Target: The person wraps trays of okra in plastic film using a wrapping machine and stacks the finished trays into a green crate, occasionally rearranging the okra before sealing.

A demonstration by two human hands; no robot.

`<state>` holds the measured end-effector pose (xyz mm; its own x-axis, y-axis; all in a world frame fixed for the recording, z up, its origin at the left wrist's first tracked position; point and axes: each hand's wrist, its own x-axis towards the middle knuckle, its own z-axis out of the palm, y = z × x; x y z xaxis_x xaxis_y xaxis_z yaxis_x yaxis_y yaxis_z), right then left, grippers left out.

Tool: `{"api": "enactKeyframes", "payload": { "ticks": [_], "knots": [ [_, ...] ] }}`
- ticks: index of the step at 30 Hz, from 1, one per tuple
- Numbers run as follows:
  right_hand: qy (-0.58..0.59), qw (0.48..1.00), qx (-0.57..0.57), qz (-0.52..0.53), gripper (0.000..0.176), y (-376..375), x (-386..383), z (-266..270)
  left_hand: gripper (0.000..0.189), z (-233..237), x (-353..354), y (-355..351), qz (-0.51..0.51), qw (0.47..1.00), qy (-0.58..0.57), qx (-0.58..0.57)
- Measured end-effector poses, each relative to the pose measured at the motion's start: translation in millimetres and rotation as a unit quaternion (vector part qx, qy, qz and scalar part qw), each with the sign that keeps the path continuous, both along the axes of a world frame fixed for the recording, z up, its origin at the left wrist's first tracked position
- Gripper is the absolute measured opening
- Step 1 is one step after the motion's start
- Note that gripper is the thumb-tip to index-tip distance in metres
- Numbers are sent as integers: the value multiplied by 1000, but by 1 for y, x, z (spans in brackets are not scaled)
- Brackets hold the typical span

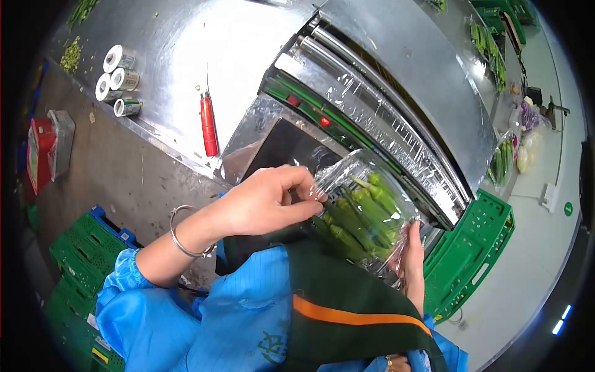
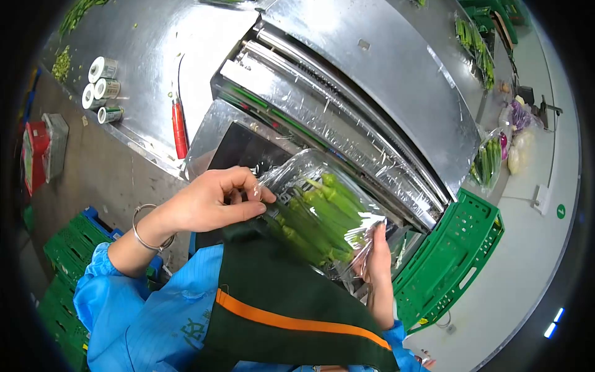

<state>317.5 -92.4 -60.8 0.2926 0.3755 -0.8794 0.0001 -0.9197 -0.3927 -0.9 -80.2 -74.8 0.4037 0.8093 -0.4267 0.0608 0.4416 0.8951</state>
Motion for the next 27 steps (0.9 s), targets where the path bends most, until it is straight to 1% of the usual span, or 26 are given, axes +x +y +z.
{"api": "enactKeyframes", "payload": {
  "ticks": [1, 2, 4, 5, 9, 11, 15, 18, 19, 21, 23, 24, 26, 27],
  "knots": [
    [14, 1000, 20, 2, 53, 2, -7, 3, 18, 6, 0, 1, -34, 997, 51, 51],
    [13, 1000, 20, 0, 53, 2, -8, 2, 18, 3, 3, -1, -37, 997, 50, 50],
    [12, 998, 18, 59, 55, 1, -7, 0, 17, -3, 11, -7, -24, 978, 112, 175],
    [6, 999, 30, 37, 57, 0, -10, -3, 19, 0, 14, -6, -47, 978, 119, 164],
    [0, 997, 48, 57, 58, 0, -11, -3, 20, -5, 22, -10, -39, 974, 127, 182],
    [-21, 995, 50, 88, 58, 3, -18, 1, 21, -4, 24, -11, -16, 980, 115, 164],
    [-15, 996, 42, 81, 58, 2, -14, -3, 22, 2, 26, -8, -28, 984, 119, 130],
    [-27, 991, 68, 111, 56, 1, -12, -6, 21, -1, 27, -10, -49, 985, 104, 130],
    [-6, 990, 79, 118, 55, 2, -12, -6, 21, -2, 28, -12, -50, 987, 95, 119],
    [1, 989, 84, 125, 54, 3, -10, -5, 22, -1, 29, -14, -57, 988, 90, 110],
    [-5, 987, 88, 137, 55, 3, -14, -2, 21, 2, 30, -19, -17, 995, 97, 9],
    [-2, 988, 87, 129, 55, 2, -14, -3, 21, 3, 31, -21, -25, 995, 100, 8],
    [20, 988, 92, 125, 56, 0, -12, -6, 22, 1, 31, -23, 6, 997, 76, 8],
    [13, 987, 94, 131, 57, 0, -13, -5, 22, -1, 31, -24, 0, 996, 86, 16]
  ]
}}
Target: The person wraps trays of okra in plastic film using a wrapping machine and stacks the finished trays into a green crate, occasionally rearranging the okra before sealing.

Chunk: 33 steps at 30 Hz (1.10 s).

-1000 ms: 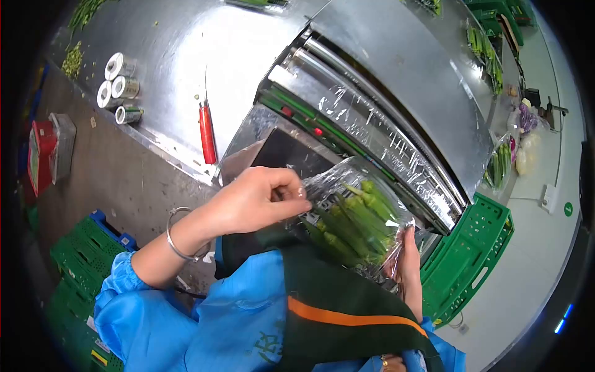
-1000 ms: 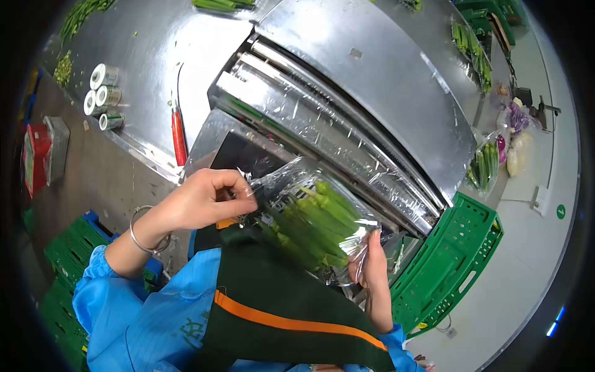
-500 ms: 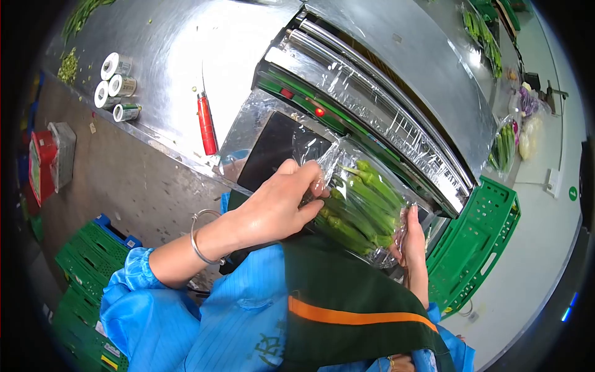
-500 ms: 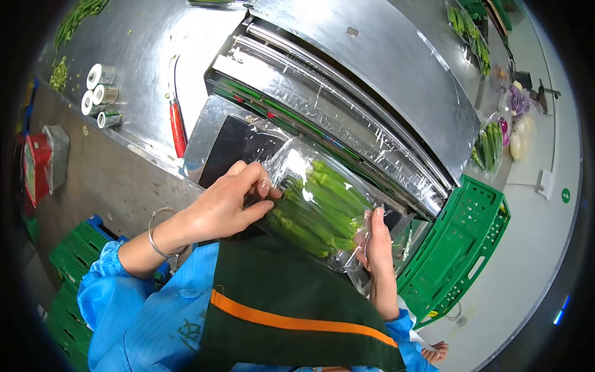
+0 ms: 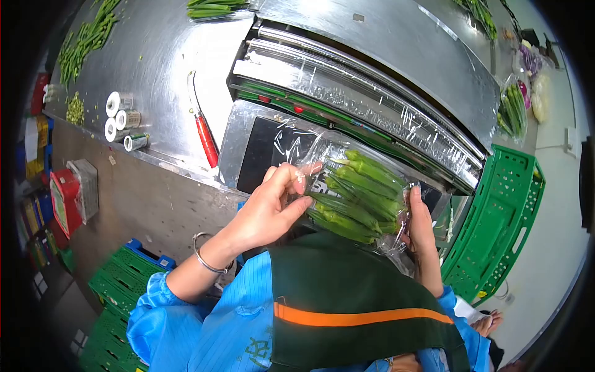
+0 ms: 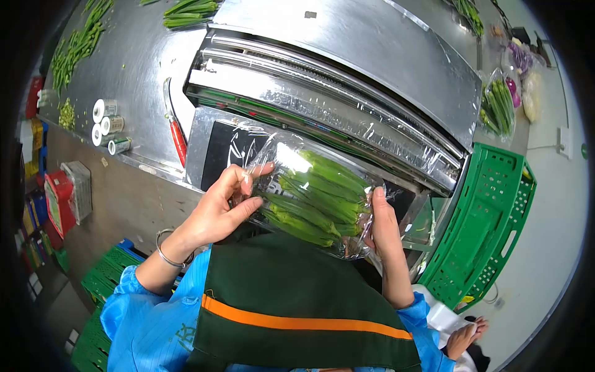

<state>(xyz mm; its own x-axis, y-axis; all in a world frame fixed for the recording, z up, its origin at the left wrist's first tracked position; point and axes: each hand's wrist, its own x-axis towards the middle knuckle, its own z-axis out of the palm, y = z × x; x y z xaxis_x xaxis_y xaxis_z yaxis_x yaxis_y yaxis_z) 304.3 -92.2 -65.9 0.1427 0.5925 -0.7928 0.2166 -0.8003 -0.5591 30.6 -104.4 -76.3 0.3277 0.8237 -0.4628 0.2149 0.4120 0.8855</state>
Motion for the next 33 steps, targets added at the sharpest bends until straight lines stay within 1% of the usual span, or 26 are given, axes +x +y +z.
{"api": "enactKeyframes", "payload": {
  "ticks": [1, 3, 5, 7, 9, 10, 12, 13, 15, 16, 19, 20, 21, 23, 27, 30, 31, 33],
  "knots": [
    [4, 1000, -1, -8, 57, -1, 1, -2, 22, -3, 0, -1, -7, 1000, 10, 8],
    [16, 1000, 12, 4, 58, -1, 5, -6, 22, -2, 2, -1, 38, 997, -61, -12],
    [6, 1000, 7, -2, 58, 0, 5, -3, 22, 5, 6, 1, 23, 999, -35, -2],
    [36, 999, 13, 36, 52, -2, 12, -6, 21, 5, 10, 2, 12, 1000, -10, 7],
    [34, 999, 14, 12, 53, 0, 9, -5, 22, -2, 12, 1, -40, 990, 60, 124],
    [39, 999, 24, 22, 52, 1, 9, -4, 22, -2, 13, 2, -45, 989, 63, 124],
    [52, 998, 39, 25, 51, 0, 10, -6, 22, 0, 16, 4, -105, 961, 153, 205],
    [55, 997, 41, 21, 51, 1, 10, -6, 22, 0, 18, 3, -110, 960, 155, 207],
    [41, 998, 34, 24, 52, 0, 10, -6, 23, -2, 20, -4, -41, 957, 159, 239],
    [44, 998, 32, 21, 52, -1, 10, -8, 22, -1, 20, -6, -13, 970, 155, 184],
    [35, 999, 26, 17, 54, -3, 13, -12, 22, 2, 21, -7, 4, 974, 152, 171],
    [31, 999, 18, 21, 54, -3, 14, -12, 22, -2, 21, -9, 38, 983, 112, 138],
    [27, 999, 10, 26, 54, -3, 14, -12, 22, 0, 20, -9, 37, 983, 112, 140],
    [33, 999, 17, 32, 55, -2, 13, -11, 22, 3, 20, -8, 58, 990, 86, 92],
    [23, 998, 22, 45, 57, -1, 12, -6, 24, 3, 25, 0, 56, 991, 95, 79],
    [18, 997, 47, 66, 58, 0, 12, -5, 29, -9, 30, 2, 46, 974, 172, 137],
    [18, 997, 46, 65, 58, -1, 12, -6, 29, -14, 32, 1, 45, 974, 172, 137],
    [9, 996, 56, 73, 58, -2, 14, -8, 28, -21, 35, 3, 90, 982, 107, 128]
  ]
}}
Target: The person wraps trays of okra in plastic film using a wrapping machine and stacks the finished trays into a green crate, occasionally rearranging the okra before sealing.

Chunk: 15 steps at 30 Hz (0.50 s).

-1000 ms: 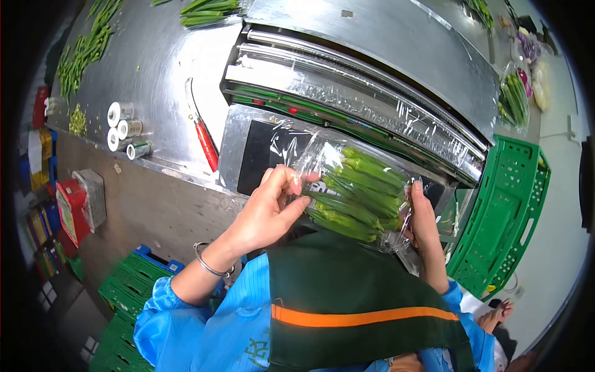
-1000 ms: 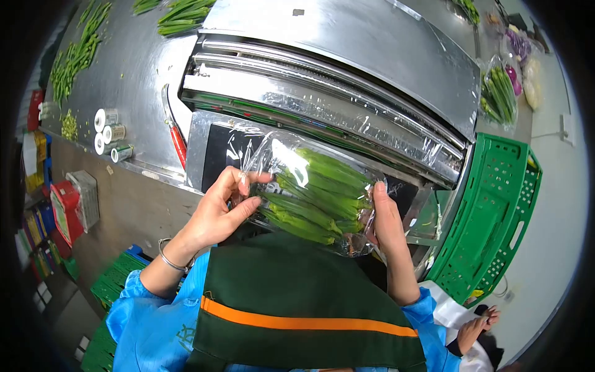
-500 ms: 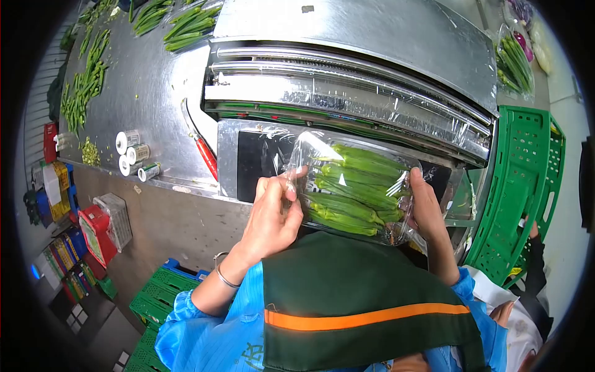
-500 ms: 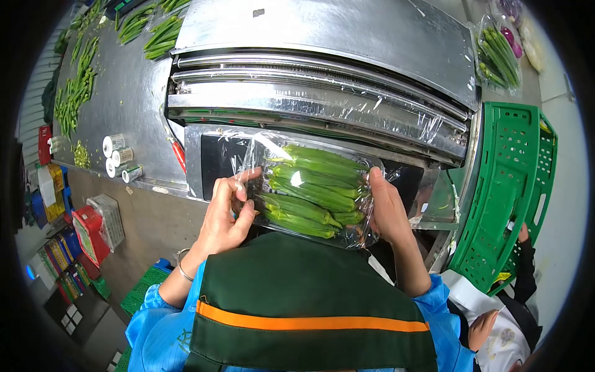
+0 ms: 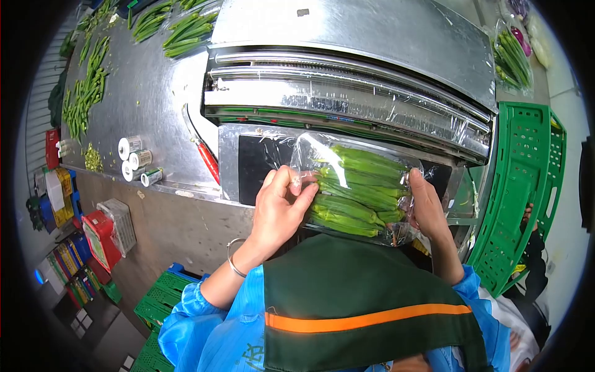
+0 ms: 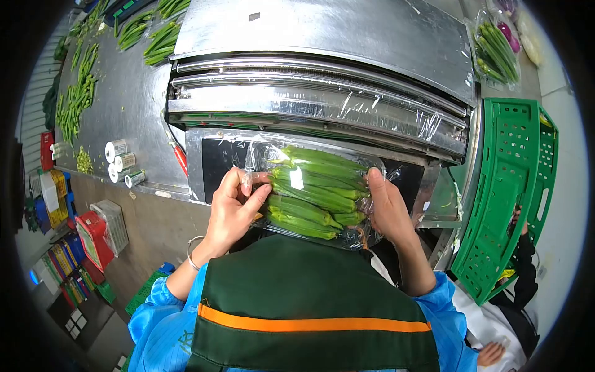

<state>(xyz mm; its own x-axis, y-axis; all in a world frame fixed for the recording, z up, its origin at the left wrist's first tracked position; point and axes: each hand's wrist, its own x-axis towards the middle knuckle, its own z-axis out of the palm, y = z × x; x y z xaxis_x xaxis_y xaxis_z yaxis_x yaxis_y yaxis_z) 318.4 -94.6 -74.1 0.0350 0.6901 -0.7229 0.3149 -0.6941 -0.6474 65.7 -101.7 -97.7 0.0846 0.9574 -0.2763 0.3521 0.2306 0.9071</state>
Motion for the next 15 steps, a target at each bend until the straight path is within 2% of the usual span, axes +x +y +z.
{"api": "enactKeyframes", "payload": {
  "ticks": [4, 6, 7, 8, 10, 13, 15],
  "knots": [
    [-19, 999, 5, 45, 63, -3, 10, -9, 27, -4, 0, -2, 12, 1000, 5, -18],
    [9, 1000, -10, 25, 63, -1, 8, -8, 26, 2, -1, -1, 32, 998, -29, -44],
    [18, 1000, -14, 18, 63, 0, 7, -8, 24, 22, 0, 4, 48, 993, -24, -104],
    [7, 1000, -8, 23, 63, 0, 7, -9, 22, 21, -5, 4, 49, 991, -21, -124],
    [-4, 1000, -5, 27, 62, -1, 7, -11, 20, 21, -11, 6, 87, 977, -121, -156],
    [-22, 999, -27, 15, 62, -2, 6, -11, 20, 19, -12, 5, 72, 977, -142, -142],
    [-8, 999, 32, -7, 55, -2, 0, -11, 20, 19, -12, 6, 59, 977, -143, -147]
  ]
}}
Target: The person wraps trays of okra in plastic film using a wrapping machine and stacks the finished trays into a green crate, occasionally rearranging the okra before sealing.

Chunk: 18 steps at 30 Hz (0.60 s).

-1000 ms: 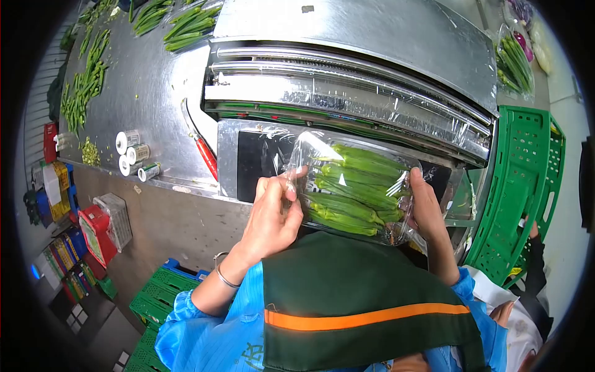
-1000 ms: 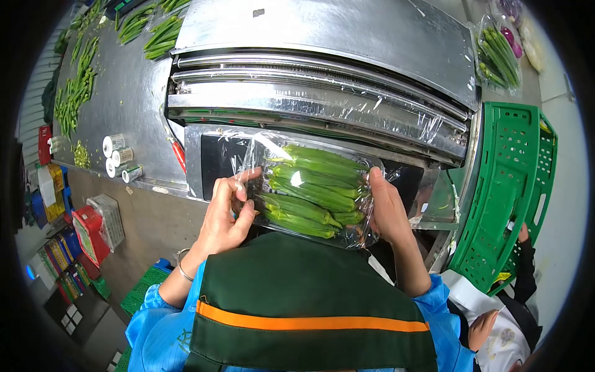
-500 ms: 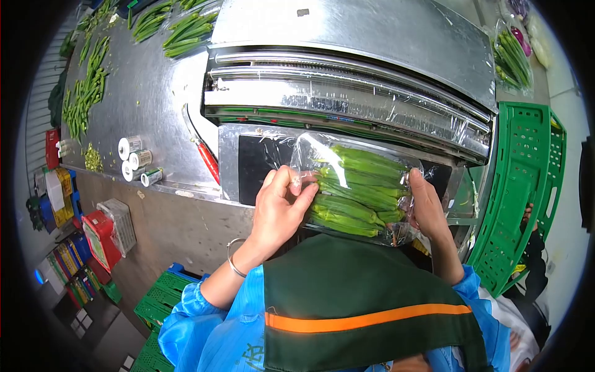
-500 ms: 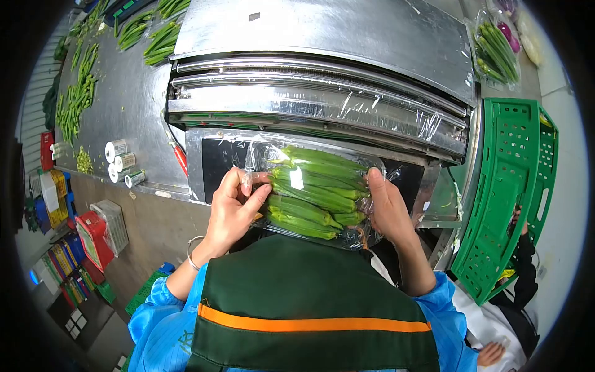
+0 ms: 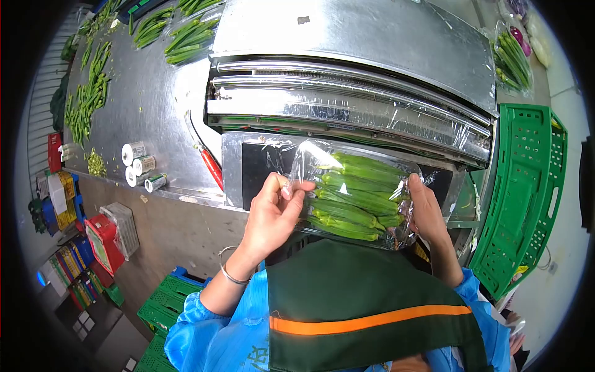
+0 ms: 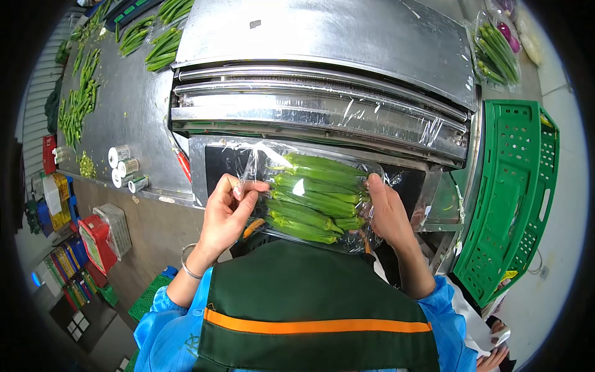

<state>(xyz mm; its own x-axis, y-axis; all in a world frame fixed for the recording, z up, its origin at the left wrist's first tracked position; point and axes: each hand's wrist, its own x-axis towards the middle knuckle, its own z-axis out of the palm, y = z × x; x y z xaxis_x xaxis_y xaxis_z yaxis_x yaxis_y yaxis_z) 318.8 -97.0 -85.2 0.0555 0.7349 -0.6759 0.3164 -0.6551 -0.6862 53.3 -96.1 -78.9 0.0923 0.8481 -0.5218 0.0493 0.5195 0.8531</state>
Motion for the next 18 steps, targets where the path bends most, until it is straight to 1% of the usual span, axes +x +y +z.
{"api": "enactKeyframes", "payload": {
  "ticks": [3, 4, 5, 6, 7, 8, 9, 10, 11, 12, 13, 14, 15, 16, 17, 18],
  "knots": [
    [16, 1000, 4, 2, 54, 1, -1, 7, 20, -4, 1, -2, 29, 998, -46, 19],
    [21, 1000, 5, 2, 54, 1, 0, 9, 14, -9, 2, -4, 39, 997, -37, 61],
    [26, 999, -40, -11, 53, 1, 2, 13, 14, -9, -2, -5, 36, 997, -38, 61],
    [30, 996, -84, -23, 52, 0, 5, 15, 12, -10, -8, -6, 71, 995, -73, 26],
    [28, 996, -82, -27, 52, -3, 8, 16, 14, -9, -11, -5, 106, 989, -107, -9],
    [26, 996, -71, -49, 50, -9, 11, 16, 24, -7, -8, -2, 159, 981, -108, -18],
    [25, 995, -60, -70, 48, -16, 13, 16, 27, -6, -6, -1, 223, 970, -92, -36],
    [30, 992, -37, -114, 39, -24, 14, 11, 27, -8, -8, 0, 232, 970, -73, -2],
    [27, 993, -35, -114, 39, -31, 17, 6, 28, -10, -12, 0, 242, 968, -55, 31],
    [38, 996, 6, -81, 35, -39, 21, 2, 28, -11, -15, 2, 228, 972, -17, 51],
    [48, 997, 46, -48, 31, -43, 22, 2, 28, -12, -15, 1, 227, 972, -21, 51],
    [57, 992, 53, -95, 28, -45, 18, 4, 26, -12, -15, 1, 210, 977, -12, 24],
    [54, 993, 56, -93, 28, -46, 16, 7, 24, -11, -15, 1, 194, 981, -3, -1],
    [46, 989, 70, -125, 29, -47, 14, 9, 20, -7, -12, 1, 197, 980, -11, -31],
    [39, 983, 83, -157, 31, -47, 12, 11, 19, -10, -14, -3, 126, 992, 28, -7],
    [49, 977, 87, -188, 33, -48, 8, 11, 18, -8, -18, -5, 81, 996, 34, -25]
  ]
}}
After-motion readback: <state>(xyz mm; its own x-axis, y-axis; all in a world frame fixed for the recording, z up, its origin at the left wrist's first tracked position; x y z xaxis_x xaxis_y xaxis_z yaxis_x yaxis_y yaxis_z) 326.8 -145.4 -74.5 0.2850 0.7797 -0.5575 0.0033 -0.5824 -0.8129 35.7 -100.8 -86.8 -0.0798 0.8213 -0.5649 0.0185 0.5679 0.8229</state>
